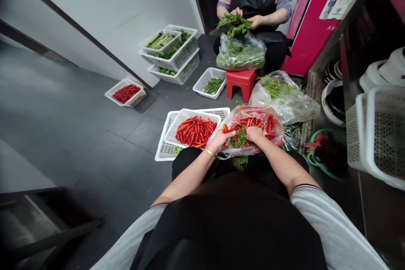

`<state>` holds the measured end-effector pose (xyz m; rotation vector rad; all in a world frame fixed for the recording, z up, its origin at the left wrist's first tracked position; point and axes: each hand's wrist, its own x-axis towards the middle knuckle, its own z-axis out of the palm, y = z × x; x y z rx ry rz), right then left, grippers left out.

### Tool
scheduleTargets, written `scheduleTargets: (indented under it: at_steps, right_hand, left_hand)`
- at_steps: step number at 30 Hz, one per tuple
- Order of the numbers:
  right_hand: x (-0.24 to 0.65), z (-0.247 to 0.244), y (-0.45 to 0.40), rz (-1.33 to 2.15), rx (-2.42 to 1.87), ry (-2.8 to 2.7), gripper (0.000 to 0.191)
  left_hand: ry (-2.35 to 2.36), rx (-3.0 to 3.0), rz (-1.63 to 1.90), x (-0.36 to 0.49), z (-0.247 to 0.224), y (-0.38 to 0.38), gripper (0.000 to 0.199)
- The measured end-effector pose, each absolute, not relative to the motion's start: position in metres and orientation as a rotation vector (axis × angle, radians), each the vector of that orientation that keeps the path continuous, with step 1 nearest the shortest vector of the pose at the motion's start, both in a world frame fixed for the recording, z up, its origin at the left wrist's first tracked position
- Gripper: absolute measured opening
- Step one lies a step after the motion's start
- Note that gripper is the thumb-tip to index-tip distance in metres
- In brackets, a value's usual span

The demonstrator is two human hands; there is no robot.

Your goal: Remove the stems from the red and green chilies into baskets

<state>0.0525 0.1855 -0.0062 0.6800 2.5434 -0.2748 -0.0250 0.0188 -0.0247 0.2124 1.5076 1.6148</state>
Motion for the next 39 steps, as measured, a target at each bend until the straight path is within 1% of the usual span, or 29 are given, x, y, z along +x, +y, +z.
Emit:
scheduleTargets:
  at_steps: [2, 5, 7, 10, 12, 14, 17, 19, 21, 23, 24, 26, 29, 30, 32, 34, 35, 37, 39]
  right_hand:
    - [0.048, -0.002, 0.184, -0.302, 0.635, 2.59, 0.036]
    - [0.051, 0.007, 0.176, -0.294, 0.457, 2.759, 0.039]
    - [0.057, 0.009, 0.165, -0.252, 0.365, 2.842, 0.04]
    - [0.067, 0.005, 0.152, -0.3, 0.413, 2.917, 0.039]
    - [0.076, -0.003, 0.151, -0.504, 0.465, 2.961, 0.038]
    - [0.086, -0.013, 0.151, -0.846, 0.478, 2.873, 0.036]
    - [0.103, -0.021, 0.141, -1.332, 0.479, 2.655, 0.046]
    - [0.114, -0.019, 0.128, -1.453, 0.411, 2.717, 0.048]
    - [0.12, -0.011, 0.118, -1.358, 0.157, 2.866, 0.045]
    - [0.121, -0.001, 0.12, -1.126, -0.102, 2.936, 0.038]
    - [0.12, 0.003, 0.126, -0.977, -0.128, 2.951, 0.034]
    - [0.116, 0.006, 0.146, -0.609, 0.029, 2.973, 0.027]
    - [0.109, -0.003, 0.18, -0.083, 0.312, 2.861, 0.032]
    - [0.106, -0.008, 0.188, 0.003, 0.333, 2.805, 0.034]
    - [0.102, -0.015, 0.2, 0.014, 0.338, 2.759, 0.033]
    - [0.098, -0.015, 0.205, -0.132, 0.414, 2.872, 0.029]
    - [0.096, -0.012, 0.206, -0.263, 0.481, 2.962, 0.027]
    - [0.091, -0.004, 0.205, -0.652, 0.614, 3.089, 0.024]
    - [0.086, 0.003, 0.199, -1.154, 0.692, 3.02, 0.027]
  left_hand:
    - [1.524, 0.208, 1.619, -0.021, -0.025, 0.019, 0.035]
    - [1.481, 0.139, 1.678, -0.016, -0.03, 0.026, 0.044]
    - [1.421, 0.076, 1.747, -0.014, -0.034, 0.034, 0.041]
    - [1.305, -0.046, 1.848, -0.016, -0.036, 0.041, 0.035]
    - [1.199, -0.115, 1.882, -0.02, -0.034, 0.04, 0.032]
    - [1.113, -0.159, 1.902, -0.024, -0.032, 0.034, 0.03]
    - [1.067, -0.182, 1.891, -0.026, -0.031, 0.026, 0.026]
    - [1.048, -0.159, 1.788, -0.023, -0.032, 0.024, 0.024]
    - [1.051, -0.134, 1.634, -0.018, -0.033, 0.024, 0.022]
    - [1.072, -0.156, 1.516, -0.015, -0.035, 0.026, 0.018]
    - [1.084, -0.184, 1.495, -0.015, -0.035, 0.027, 0.017]
    - [1.095, -0.243, 1.502, -0.019, -0.033, 0.028, 0.017]
    - [1.101, -0.238, 1.552, -0.031, -0.028, 0.023, 0.016]
    - [1.1, -0.211, 1.562, -0.033, -0.026, 0.02, 0.016]
    - [1.084, -0.122, 1.582, -0.036, -0.024, 0.016, 0.017]
    - [1.101, -0.017, 1.61, -0.033, -0.024, 0.014, 0.022]
    - [1.137, 0.034, 1.632, -0.031, -0.024, 0.015, 0.025]
    - [1.244, 0.138, 1.679, -0.024, -0.024, 0.021, 0.033]
    - [1.355, 0.248, 1.691, -0.018, -0.025, 0.029, 0.044]
